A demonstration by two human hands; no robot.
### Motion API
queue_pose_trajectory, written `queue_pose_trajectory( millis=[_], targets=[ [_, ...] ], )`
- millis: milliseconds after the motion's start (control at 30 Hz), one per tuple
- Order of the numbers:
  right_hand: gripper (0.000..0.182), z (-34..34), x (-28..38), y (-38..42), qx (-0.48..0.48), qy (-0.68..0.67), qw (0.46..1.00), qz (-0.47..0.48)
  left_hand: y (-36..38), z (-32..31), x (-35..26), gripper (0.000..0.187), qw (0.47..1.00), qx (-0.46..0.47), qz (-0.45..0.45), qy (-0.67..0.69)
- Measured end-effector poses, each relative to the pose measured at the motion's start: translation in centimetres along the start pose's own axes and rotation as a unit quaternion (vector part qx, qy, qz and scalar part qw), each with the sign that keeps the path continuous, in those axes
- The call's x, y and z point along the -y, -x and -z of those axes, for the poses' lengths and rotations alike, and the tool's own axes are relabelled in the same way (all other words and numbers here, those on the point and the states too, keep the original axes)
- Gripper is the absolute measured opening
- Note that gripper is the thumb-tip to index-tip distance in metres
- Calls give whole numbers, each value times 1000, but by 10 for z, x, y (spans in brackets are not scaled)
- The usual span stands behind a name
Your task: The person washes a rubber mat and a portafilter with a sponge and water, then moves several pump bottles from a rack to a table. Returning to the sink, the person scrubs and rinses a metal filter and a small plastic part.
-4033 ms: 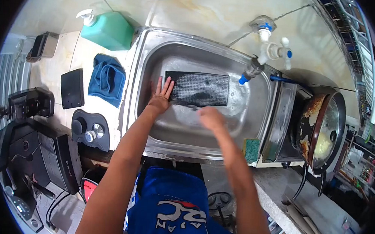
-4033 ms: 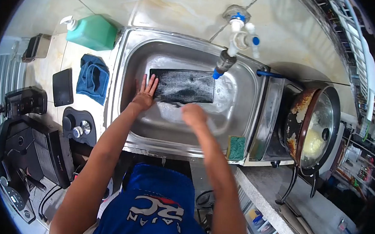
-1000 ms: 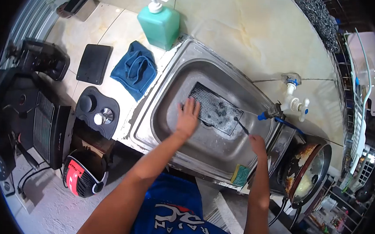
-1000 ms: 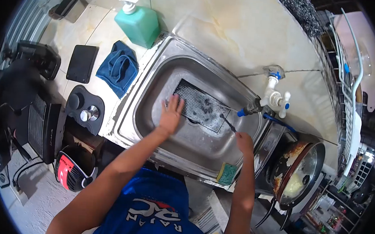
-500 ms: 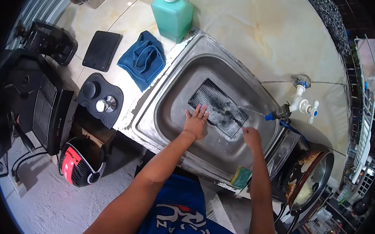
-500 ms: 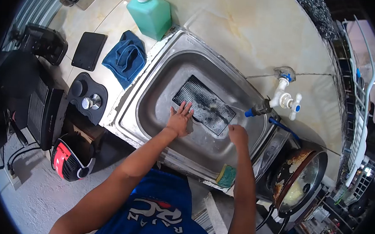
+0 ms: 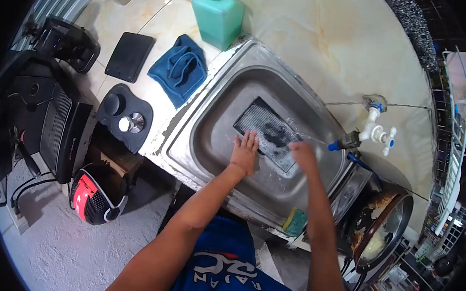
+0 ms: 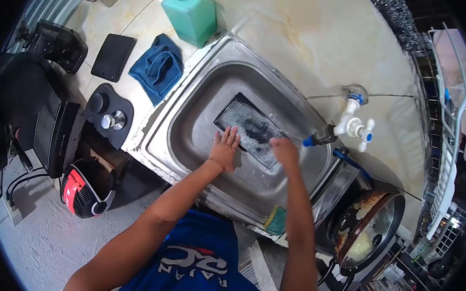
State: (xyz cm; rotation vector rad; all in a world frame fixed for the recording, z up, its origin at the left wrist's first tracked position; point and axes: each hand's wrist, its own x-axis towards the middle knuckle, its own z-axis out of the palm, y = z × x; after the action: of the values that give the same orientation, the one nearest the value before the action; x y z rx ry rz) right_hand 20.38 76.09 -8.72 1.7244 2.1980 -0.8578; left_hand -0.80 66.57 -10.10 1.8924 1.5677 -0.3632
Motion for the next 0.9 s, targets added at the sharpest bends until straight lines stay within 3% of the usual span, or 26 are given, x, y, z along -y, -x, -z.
queue_pose_trajectory(
  millis=[33, 100, 267, 367, 467, 533, 633, 700, 733, 800, 867, 900],
  targets=[
    [28, -11, 12, 6, 7, -9, 999, -48, -2, 3, -1, 106, 1000, -7, -2, 2],
    [33, -21, 40, 1, -48, -1, 997, -64, 0, 2, 0, 106, 999, 13, -3, -41],
    [34, -43, 92, -36, -66, -56, 991, -98, -2, -2, 2, 108, 1000, -3, -13, -25],
    [34, -25, 40, -10, -83, -127, 983, -100, -1, -3, -2, 108, 999, 0, -11, -42],
    [36, 2, -31, 32, -35, -101, 984, -143, -3, 1, -3, 109, 999, 3, -5, -39],
    [35, -4, -38, 41, -34, -35, 977, -205, 0, 0, -3, 108, 999, 8, -6, -33],
    [37, -23, 12, -8, -83, -103, 983, -126, -4, 2, -1, 108, 1000, 2, -1, -17],
    [36, -22, 55, -47, -55, -56, 986, -145, -3, 1, 1, 107, 1000, 3, -8, -8],
    [36, -25, 49, -43, -50, -59, 986, -147, -2, 1, 2, 107, 1000, 9, -8, -9],
    [35, -18, 18, -34, -70, -37, 996, -29, -2, 3, 2, 106, 1000, 5, -3, 11],
    [35, -4, -42, 2, -52, -6, 989, -140, -2, 1, 3, 106, 1000, 1, -2, 8],
    [35, 5, -50, 4, -54, 0, 990, -134, -4, 1, 4, 106, 1000, -4, 1, 19]
  ],
)
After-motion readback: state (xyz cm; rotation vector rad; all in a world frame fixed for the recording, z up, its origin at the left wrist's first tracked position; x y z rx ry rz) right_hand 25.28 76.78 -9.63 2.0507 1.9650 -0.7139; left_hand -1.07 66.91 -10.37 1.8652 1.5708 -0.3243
